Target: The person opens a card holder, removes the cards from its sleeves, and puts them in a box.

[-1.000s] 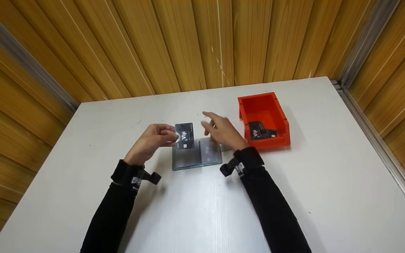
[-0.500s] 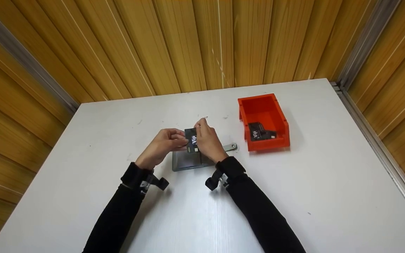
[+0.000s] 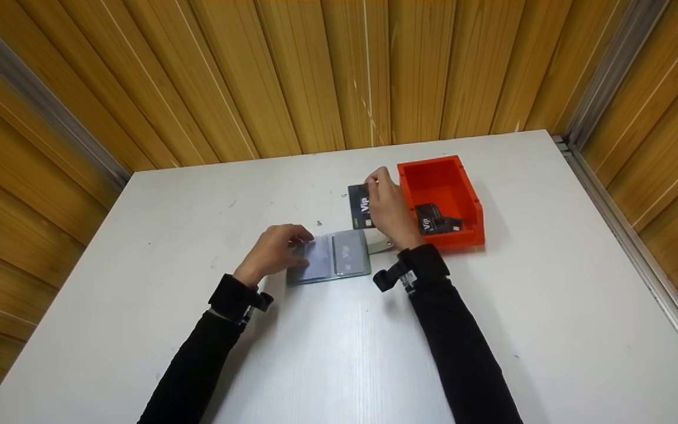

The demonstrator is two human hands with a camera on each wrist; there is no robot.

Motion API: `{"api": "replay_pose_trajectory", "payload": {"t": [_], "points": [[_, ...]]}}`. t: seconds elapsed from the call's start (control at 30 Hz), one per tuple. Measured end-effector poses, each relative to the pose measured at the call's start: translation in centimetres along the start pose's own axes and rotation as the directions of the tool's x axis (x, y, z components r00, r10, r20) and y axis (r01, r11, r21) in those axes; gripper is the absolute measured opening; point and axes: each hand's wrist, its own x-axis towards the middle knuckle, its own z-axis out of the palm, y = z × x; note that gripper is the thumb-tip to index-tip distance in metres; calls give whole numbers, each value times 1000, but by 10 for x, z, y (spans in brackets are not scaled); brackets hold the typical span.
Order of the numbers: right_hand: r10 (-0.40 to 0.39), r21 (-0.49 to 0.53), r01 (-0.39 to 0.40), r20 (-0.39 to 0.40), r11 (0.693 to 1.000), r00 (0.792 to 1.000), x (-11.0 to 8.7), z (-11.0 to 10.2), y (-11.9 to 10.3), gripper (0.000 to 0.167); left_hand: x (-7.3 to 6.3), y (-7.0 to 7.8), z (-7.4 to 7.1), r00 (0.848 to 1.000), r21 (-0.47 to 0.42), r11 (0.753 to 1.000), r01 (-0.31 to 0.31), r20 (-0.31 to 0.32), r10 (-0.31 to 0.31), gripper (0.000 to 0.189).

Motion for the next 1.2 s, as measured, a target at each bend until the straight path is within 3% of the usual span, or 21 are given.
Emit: {"api": "replay_pose_trajectory", "payload": {"t": [0.07,0.2,0.37,0.5,0.63,0.83,1.03,1.2], "points": [[21,15,-20,-45,1000,999,1,-15,5,32,-1,2,2,1000,86,996,-11,11,10,43],[62,25,-59,-138,998,988,1,-46,20,39,-3,4,2,998,154,986,-55,37,50,38],[27,-95,-58,-299,994,954,1,-74,46,42,-5,5,1,995,199,976,-83,65,71,37],[34,-152,-92,-348,984,937,1,-81,59,43,-4,6,2,995,227,970,-83,79,67,37],[49,-188,-118,-334,975,941,3,-77,65,42,-4,6,2,995,234,969,-81,81,63,36],[97,-225,-155,-249,962,964,6,-64,71,35,-5,6,1,994,243,966,-92,76,75,35],[46,-322,-94,-155,942,987,7,-51,83,24,-5,6,1,993,246,963,-106,78,89,35],[58,-379,-82,-75,922,996,5,-46,88,23,-5,5,2,992,243,963,-116,83,98,35]]}}
